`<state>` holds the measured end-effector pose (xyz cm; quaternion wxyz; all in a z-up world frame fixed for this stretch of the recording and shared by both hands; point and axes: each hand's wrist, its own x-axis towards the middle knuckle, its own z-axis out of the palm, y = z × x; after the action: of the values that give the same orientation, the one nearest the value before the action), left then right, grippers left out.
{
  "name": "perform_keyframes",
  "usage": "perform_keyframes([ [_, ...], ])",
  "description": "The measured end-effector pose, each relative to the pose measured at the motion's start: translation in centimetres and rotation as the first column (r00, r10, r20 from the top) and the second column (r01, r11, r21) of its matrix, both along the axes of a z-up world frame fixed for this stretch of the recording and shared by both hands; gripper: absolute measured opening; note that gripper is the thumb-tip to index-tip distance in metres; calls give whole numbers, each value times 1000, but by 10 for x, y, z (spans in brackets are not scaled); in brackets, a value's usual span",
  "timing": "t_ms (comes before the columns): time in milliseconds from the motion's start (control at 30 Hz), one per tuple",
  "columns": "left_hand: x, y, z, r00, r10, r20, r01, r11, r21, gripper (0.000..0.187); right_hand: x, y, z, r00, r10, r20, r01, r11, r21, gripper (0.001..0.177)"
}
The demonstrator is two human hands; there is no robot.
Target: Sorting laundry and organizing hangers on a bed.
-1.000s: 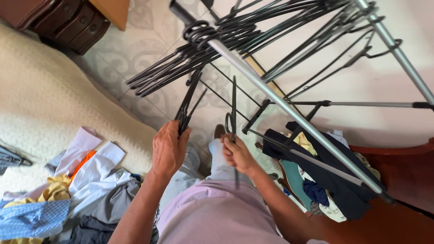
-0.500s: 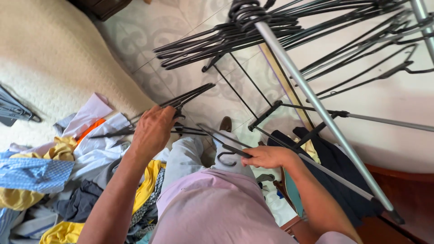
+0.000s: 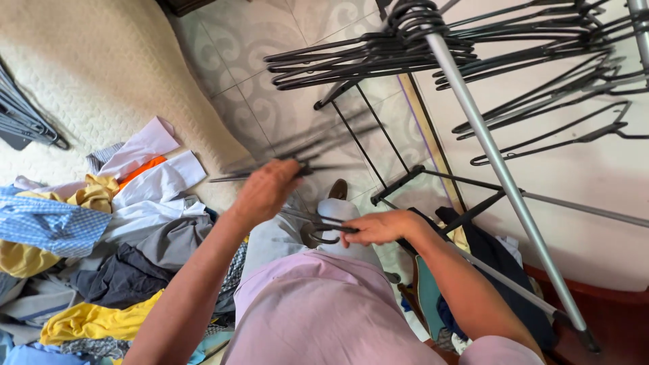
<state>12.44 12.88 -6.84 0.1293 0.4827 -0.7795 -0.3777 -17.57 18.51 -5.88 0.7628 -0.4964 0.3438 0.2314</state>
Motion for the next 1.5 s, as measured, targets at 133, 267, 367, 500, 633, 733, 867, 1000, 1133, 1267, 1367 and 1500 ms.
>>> perform_keyframes([
  [133, -4, 8, 14, 981, -32, -194, 87, 957, 278, 15, 20, -42, 6, 999, 52, -15, -54, 991, -123, 49],
  [267, 2, 11, 5, 937, 90, -339, 89, 874, 478, 6, 36, -87, 22, 1000, 17, 24, -8, 942, -335, 56],
  [367, 13, 2, 14, 871, 255, -419, 2, 852, 523, 22, 50, -107, 25, 997, -72, 4, 62, 816, -575, 58],
  [500, 27, -12, 42, 862, 311, -400, -69, 854, 516, 20, 80, -132, 51, 996, -64, -54, 8, 711, -703, 51],
  [633, 37, -21, 48, 857, 376, -353, -193, 868, 457, 23, 110, -154, 69, 989, 44, -139, -135, 622, -771, 49],
  [733, 52, -34, 68, 826, 443, -350, -263, 850, 456, 24, 128, -172, 81, 974, 140, -176, -225, 539, -812, 47],
  [867, 75, -35, 64, 699, 611, -372, -411, 768, 490, 33, 151, -195, 81, 932, 257, -254, -341, 397, -852, 44],
  [1000, 89, -39, 66, 657, 654, -375, -471, 744, 473, 29, 179, -214, 75, 911, 309, -274, -384, 387, -838, 38],
  [1133, 105, -42, 62, 617, 731, -290, -654, 682, 328, 17, 210, -223, 66, 874, 356, -331, -446, 316, -837, 32],
  [1267, 130, -46, 64, 643, 755, -129, -746, 656, 115, 22, 225, -230, 3, 917, 332, -221, -177, -157, -972, 39],
  [1367, 148, -51, 62, 542, 833, -112, -826, 552, 111, 27, 250, -222, 0, 976, 172, 134, 194, -405, -893, 53],
  [1500, 172, -54, 72, 456, 887, -78, -877, 462, 128, 27, 258, -180, -56, 861, 32, 508, 444, -535, -719, 36],
])
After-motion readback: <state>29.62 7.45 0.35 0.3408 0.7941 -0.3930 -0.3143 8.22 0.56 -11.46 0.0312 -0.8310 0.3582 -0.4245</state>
